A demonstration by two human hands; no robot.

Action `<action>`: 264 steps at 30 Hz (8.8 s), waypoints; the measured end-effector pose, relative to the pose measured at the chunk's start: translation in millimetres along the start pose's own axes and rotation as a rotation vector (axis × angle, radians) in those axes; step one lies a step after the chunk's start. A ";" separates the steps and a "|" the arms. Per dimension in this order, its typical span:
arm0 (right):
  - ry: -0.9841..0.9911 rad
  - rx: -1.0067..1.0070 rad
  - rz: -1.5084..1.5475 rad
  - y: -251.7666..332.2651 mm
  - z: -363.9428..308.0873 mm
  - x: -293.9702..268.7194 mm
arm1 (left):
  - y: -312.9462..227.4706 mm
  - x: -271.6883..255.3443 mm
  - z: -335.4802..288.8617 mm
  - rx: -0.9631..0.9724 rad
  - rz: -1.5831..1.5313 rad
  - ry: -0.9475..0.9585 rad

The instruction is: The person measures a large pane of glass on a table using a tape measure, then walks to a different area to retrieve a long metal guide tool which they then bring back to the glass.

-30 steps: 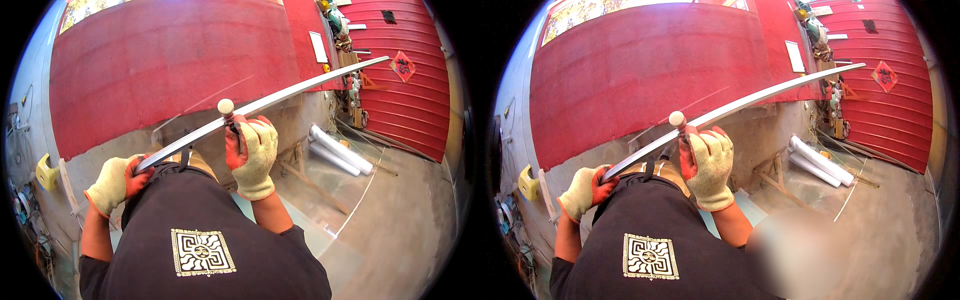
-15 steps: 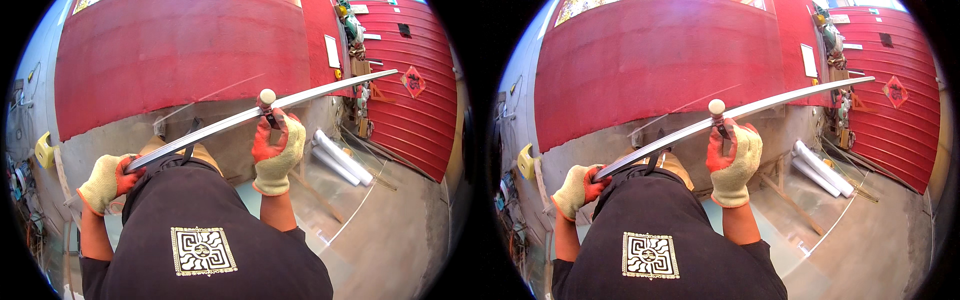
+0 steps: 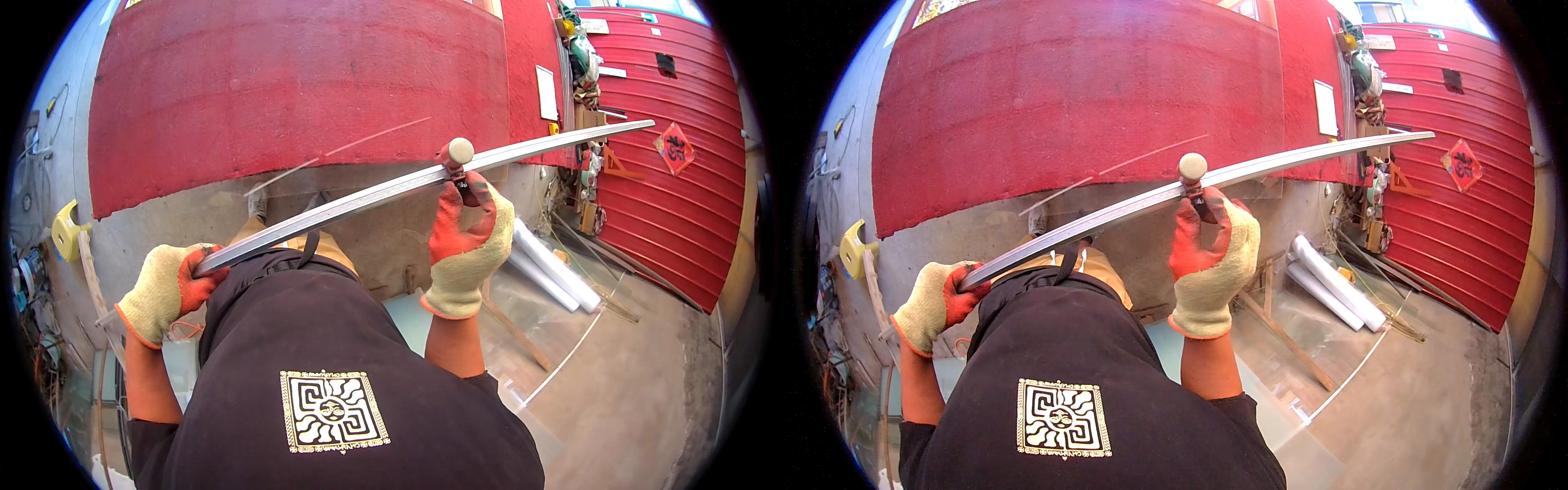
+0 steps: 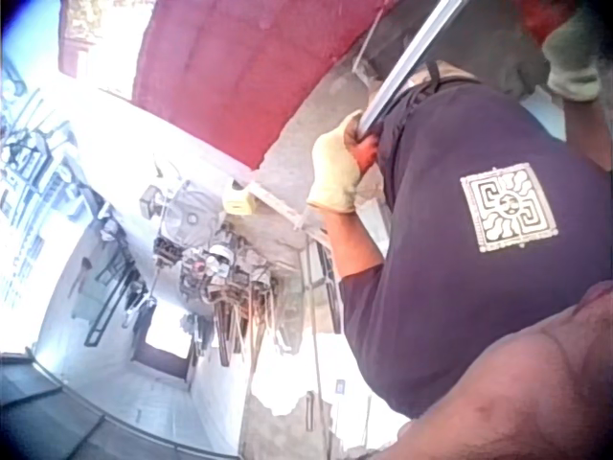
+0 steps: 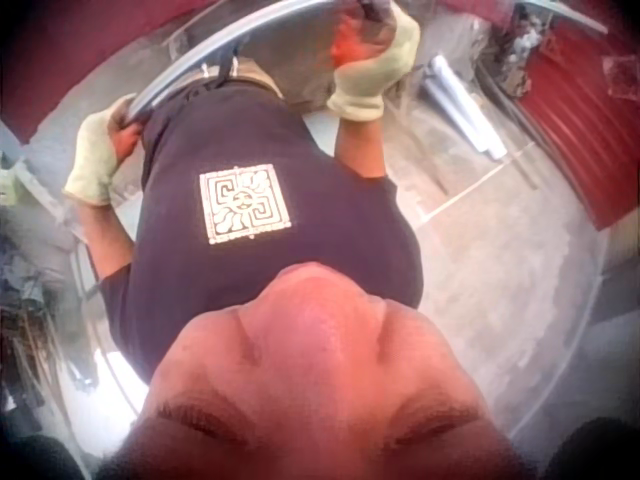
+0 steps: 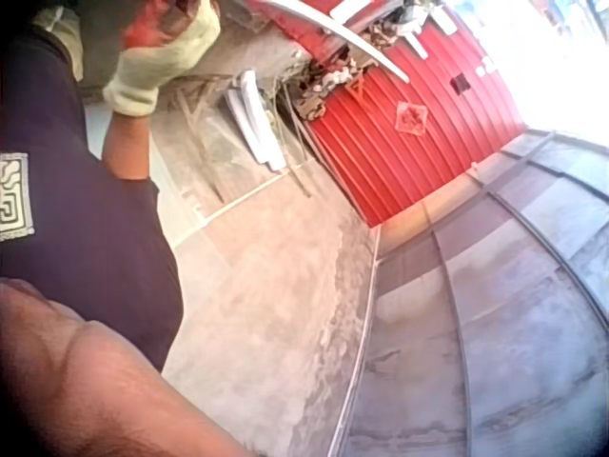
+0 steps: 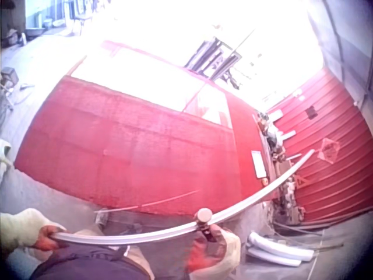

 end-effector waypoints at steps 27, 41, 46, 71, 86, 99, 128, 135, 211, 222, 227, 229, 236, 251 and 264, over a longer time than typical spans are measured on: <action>0.166 0.184 0.181 -13.2 -17.6 2.5 | 0.2 0.4 1.9 -0.057 -0.008 0.000; 0.282 0.075 0.092 18.6 -21.2 10.7 | 9.7 6.0 -2.2 0.126 -0.009 -0.083; 0.324 -0.030 0.102 24.2 -21.4 12.0 | 0.6 4.5 -3.1 0.129 0.002 -0.116; 0.149 -0.072 0.135 23.4 -28.5 7.3 | -5.9 0.7 -9.1 0.312 0.090 -0.363; 0.140 -0.081 0.140 25.0 -26.4 -1.9 | -8.6 7.7 -12.6 0.326 0.080 -0.400; 0.151 -0.093 0.109 26.3 -27.7 -5.8 | -10.0 7.3 -14.0 0.331 0.052 -0.385; 0.127 -0.028 0.116 23.8 -30.4 -3.0 | -5.2 9.6 -11.2 0.261 0.039 -0.311; 0.121 -0.055 0.064 28.0 -26.1 -4.1 | -12.0 6.9 -10.5 0.342 0.057 -0.372; 0.268 0.783 0.255 5.5 -64.8 17.6 | -7.5 25.9 -11.3 0.250 0.168 -0.204; 0.069 1.295 0.730 -31.2 -88.1 5.6 | -48.5 42.6 -0.3 0.259 0.225 -0.039; 0.021 1.273 0.739 -70.3 -89.5 -32.0 | -81.5 72.2 5.8 0.334 0.235 -0.087; 0.003 1.234 0.740 -93.2 -92.2 -51.0 | -107.3 87.4 9.9 0.358 0.277 -0.099; -0.029 1.113 0.598 -193.7 -91.8 -132.3 | -208.7 164.2 24.7 0.434 0.415 0.045; -0.159 1.254 0.715 -316.3 -25.5 -164.9 | -319.3 234.8 78.0 0.535 0.464 -0.020; -0.069 1.082 0.610 -387.2 44.3 -157.9 | -393.2 239.1 156.5 0.523 0.434 -0.007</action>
Point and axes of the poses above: each hand's wrist, its own z-axis towards the middle knuckle, its own x-axis out of the palm, y = z × x, the point moved 4 cm from there along z, towards the middle knuckle, and after that the axes turned 11 degrees about -y, right-handed, at the moved point
